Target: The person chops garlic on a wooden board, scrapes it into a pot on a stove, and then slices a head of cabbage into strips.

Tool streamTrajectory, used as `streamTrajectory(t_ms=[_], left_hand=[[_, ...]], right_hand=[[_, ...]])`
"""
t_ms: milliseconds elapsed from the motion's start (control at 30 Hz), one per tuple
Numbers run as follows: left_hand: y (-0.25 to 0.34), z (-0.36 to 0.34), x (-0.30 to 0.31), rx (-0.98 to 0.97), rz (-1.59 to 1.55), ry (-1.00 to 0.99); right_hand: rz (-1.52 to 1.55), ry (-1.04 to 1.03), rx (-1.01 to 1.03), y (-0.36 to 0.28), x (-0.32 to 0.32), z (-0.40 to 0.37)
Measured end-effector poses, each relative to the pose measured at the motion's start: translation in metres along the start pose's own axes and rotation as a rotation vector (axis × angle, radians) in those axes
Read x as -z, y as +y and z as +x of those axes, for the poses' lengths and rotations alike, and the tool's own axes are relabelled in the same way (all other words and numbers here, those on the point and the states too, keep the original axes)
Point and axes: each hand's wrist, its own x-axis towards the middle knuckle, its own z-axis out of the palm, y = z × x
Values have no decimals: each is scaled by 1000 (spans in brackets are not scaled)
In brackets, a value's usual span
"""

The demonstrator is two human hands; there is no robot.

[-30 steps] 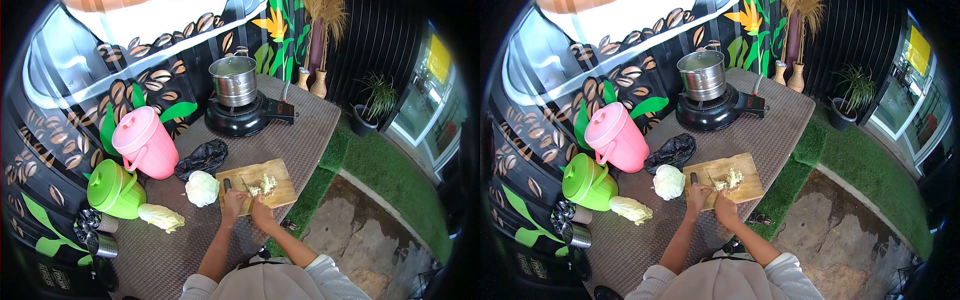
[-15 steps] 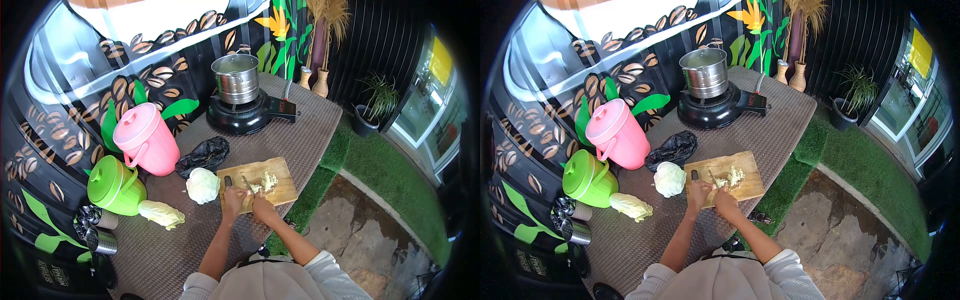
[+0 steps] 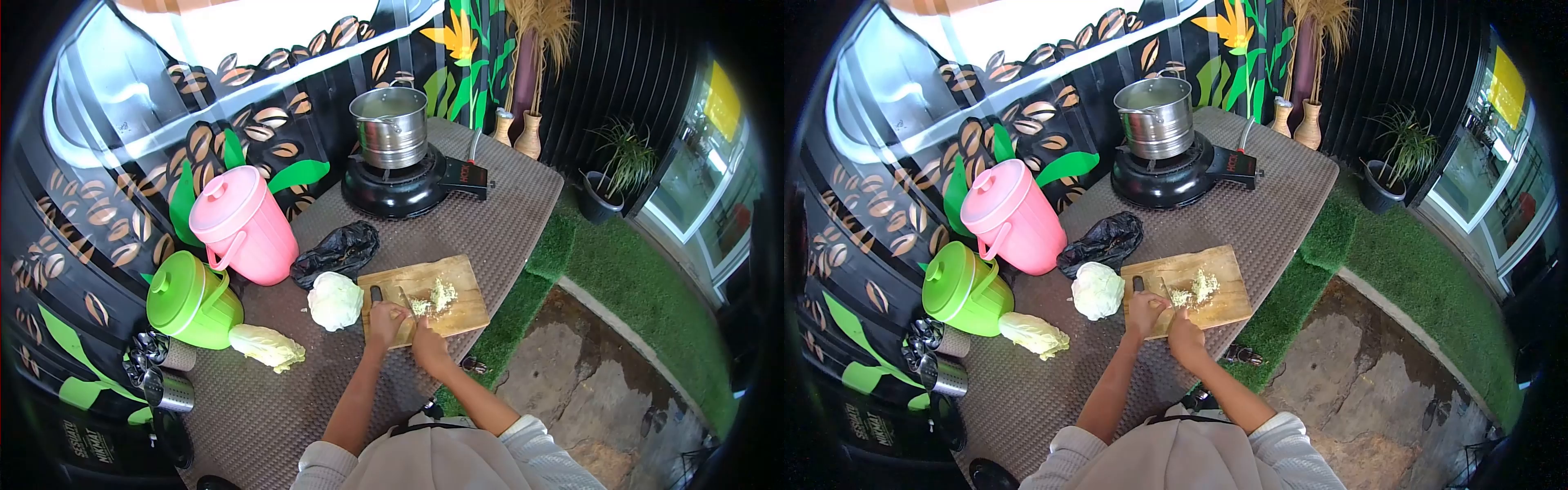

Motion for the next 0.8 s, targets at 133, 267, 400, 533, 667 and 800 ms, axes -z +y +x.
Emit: streamTrajectory(t_ms=[133,267,400,533,667,800], left_hand=[[10,2,4,84,-55,-92],[8,0,5,172,-24,-35],[-5,0,-3,3,22,-14],[1,-6,-1,-46,10,-3],[-2,-8,-3,-29,35,13],[3,-7,-3,-29,12,1]], right_hand=[[20,42,-56,3,-10,12],[-8,68,37,6,-6,9],[54,55,-61,3,-14,6],[-15,22,-9,3,-10,20],[-1,55,0,2,-9,2],[-4,27,-32,6,-16,15]])
